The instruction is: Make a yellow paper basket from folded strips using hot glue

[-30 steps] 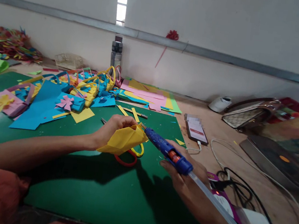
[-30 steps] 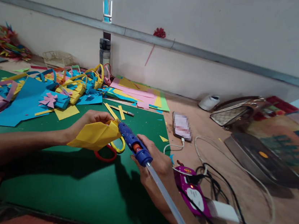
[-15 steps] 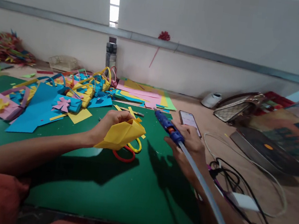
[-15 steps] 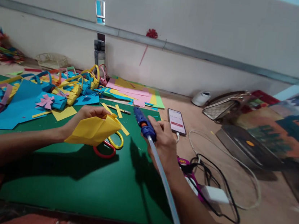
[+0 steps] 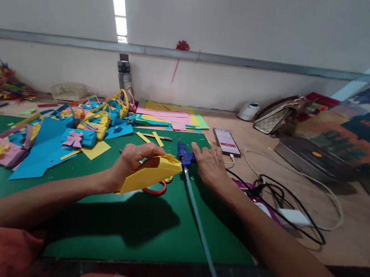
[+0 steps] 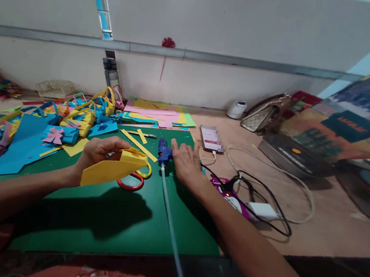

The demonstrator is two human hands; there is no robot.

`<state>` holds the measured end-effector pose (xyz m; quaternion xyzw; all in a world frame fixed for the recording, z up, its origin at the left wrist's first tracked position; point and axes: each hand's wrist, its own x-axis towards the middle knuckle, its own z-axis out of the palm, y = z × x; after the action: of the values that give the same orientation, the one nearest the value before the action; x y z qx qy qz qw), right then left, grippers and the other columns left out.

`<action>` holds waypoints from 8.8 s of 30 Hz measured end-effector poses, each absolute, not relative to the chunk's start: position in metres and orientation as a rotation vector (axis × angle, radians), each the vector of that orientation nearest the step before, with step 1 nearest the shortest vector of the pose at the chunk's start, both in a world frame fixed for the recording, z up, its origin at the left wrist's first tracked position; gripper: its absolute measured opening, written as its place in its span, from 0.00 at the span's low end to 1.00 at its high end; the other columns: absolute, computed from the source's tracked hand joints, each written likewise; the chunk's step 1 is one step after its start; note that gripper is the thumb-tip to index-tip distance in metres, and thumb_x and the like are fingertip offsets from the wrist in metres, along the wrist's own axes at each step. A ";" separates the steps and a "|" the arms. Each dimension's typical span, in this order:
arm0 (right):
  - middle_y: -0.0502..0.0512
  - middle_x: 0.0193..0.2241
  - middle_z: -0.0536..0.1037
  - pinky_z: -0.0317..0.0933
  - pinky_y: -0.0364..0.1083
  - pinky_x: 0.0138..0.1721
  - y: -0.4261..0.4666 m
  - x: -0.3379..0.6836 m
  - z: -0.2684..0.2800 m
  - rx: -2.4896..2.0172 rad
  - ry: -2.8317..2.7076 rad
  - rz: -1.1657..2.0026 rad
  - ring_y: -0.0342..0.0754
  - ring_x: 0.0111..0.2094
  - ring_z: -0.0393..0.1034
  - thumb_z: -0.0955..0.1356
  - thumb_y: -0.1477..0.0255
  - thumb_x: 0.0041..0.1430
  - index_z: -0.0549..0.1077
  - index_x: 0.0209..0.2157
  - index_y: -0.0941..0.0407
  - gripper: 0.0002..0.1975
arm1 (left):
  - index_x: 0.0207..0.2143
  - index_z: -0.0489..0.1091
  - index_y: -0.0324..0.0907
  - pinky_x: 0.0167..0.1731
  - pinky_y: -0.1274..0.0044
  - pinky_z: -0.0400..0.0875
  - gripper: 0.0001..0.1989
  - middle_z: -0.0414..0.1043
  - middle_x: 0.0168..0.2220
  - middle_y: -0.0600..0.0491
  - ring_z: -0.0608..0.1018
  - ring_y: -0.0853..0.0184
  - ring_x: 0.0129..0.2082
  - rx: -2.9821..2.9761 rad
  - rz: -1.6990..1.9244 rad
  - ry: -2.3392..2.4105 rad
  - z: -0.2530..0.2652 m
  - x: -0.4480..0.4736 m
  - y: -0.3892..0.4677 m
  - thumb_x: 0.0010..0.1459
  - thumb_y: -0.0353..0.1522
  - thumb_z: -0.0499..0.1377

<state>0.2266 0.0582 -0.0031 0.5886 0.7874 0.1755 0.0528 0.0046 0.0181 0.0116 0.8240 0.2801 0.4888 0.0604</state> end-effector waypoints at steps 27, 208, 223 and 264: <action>0.51 0.27 0.76 0.59 0.43 0.35 0.009 0.210 0.046 1.281 3.392 -1.085 0.41 0.30 0.68 0.67 0.78 0.52 0.75 0.28 0.58 0.05 | 0.33 0.68 0.38 0.24 0.82 0.64 0.10 0.72 0.23 0.54 0.72 0.73 0.22 2.842 1.202 0.708 0.007 0.011 0.012 0.61 0.29 0.48; 0.56 0.28 0.76 0.57 0.57 0.47 -0.011 0.219 0.013 0.788 3.381 1.498 0.49 0.34 0.70 0.61 0.79 0.56 0.73 0.32 0.61 0.09 | 0.36 0.70 0.40 0.45 0.68 0.68 0.06 0.78 0.36 0.52 0.78 0.65 0.38 3.370 1.568 0.986 0.013 -0.016 0.049 0.54 0.26 0.57; 0.57 0.27 0.77 0.54 0.58 0.47 -0.008 0.220 0.012 1.030 3.191 1.625 0.49 0.33 0.69 0.63 0.81 0.55 0.74 0.31 0.63 0.08 | 0.45 0.71 0.38 0.43 0.69 0.71 0.19 0.75 0.43 0.46 0.77 0.59 0.43 2.484 1.189 1.565 0.039 -0.016 0.031 0.48 0.31 0.62; 0.50 0.30 0.75 0.64 0.44 0.33 -0.003 0.211 0.017 1.931 3.533 -0.805 0.44 0.31 0.69 0.67 0.70 0.55 0.71 0.33 0.55 0.05 | 0.29 0.73 0.35 0.25 0.84 0.65 0.06 0.72 0.26 0.53 0.71 0.74 0.26 2.042 1.034 0.956 0.033 0.035 0.008 0.52 0.28 0.57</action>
<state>0.2111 -0.0025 0.0166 0.4168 0.7623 -0.1738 -0.4637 0.0347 0.0081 0.0329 0.7788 0.3644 0.3944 0.3244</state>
